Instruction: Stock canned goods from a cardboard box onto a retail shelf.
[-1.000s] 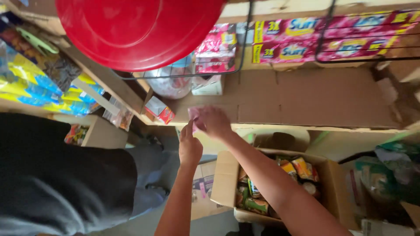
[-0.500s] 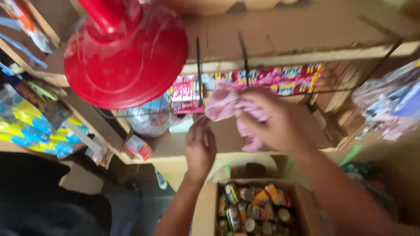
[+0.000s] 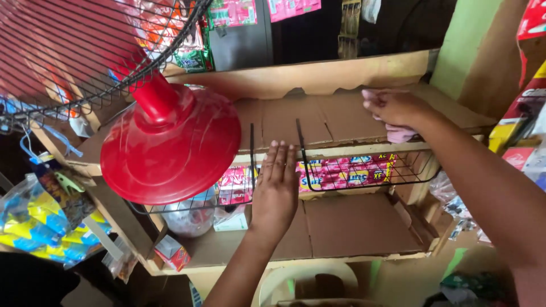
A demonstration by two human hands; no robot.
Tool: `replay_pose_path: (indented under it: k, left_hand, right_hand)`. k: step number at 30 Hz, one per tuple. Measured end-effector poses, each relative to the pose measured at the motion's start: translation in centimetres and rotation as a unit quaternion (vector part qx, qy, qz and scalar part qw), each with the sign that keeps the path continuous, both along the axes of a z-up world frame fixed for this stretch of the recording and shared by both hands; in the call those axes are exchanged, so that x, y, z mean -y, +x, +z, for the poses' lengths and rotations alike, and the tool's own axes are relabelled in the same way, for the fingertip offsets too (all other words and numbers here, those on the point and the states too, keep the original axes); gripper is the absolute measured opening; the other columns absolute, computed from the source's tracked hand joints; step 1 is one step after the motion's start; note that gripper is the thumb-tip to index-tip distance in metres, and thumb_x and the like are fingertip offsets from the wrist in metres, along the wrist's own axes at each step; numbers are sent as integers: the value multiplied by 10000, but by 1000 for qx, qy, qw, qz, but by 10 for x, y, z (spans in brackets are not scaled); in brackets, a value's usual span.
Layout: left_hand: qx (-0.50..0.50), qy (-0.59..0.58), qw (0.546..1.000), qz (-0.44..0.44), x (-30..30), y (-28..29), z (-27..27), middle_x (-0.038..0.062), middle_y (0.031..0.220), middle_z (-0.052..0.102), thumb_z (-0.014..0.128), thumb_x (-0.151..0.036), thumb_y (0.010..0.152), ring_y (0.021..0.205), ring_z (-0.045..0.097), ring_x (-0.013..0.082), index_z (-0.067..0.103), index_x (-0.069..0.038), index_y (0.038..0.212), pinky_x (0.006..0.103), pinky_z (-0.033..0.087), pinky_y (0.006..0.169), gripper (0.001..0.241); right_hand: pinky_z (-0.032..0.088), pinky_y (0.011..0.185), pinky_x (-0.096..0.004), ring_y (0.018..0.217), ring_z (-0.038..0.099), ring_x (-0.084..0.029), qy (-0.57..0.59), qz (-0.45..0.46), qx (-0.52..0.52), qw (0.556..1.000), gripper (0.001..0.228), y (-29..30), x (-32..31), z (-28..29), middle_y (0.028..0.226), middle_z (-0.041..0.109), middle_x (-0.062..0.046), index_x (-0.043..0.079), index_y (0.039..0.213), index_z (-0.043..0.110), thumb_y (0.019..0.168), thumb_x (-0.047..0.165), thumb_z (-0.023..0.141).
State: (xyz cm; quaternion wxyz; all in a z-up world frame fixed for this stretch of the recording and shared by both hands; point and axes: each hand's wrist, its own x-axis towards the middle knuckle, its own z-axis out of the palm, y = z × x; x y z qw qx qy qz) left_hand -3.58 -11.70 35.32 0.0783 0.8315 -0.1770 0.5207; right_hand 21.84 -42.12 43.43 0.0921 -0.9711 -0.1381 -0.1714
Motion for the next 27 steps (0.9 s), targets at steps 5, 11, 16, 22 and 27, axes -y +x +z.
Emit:
replay_pose_path:
  k: [5,11,16,22,27]
  left_hand:
    - [8,34,998,50,1,1,5,234,1470,565,562,-54,913,1431,493,360,548,48,1422,481,385,1184,519]
    - [25,32,997,65,2,0,8,235,1434,585,561,-54,878,1388,528,351,554,53,1408,487,399,1150,541]
    - [15,26,997,77,5,-1,8,216,1448,582,554,-55,875,1398,523,338,535,38,1428,498,385,1151,562]
    - [-1,15,995,97,7,-4,5,185,1468,578,558,-75,879,1414,514,292,544,-9,1435,546,346,1166,560]
    - [-6,11,996,92,7,-1,4,175,1467,579,544,-88,913,1425,509,293,543,-10,1444,560,326,1188,537]
  right_hand:
    - [545,723,-477,782,686,-294,76,108,29,991,551,20,-32,13,950,744,-133,121,1079,770,992,615,541]
    - [553,695,-425,676,647,-236,55,133,-107,984,529,24,-123,21,792,721,-139,73,948,722,1034,566,548]
    - [540,732,-358,696,677,-168,138,306,13,942,350,86,-183,-1,837,777,-72,133,1073,788,991,441,642]
    - [603,676,-402,805,751,-141,218,335,-88,912,325,79,-267,14,928,768,-93,132,1282,658,1000,219,522]
    - [501,936,-432,1111,661,-354,-2,543,158,825,311,118,-299,0,1211,724,-213,29,1252,681,1069,267,599]
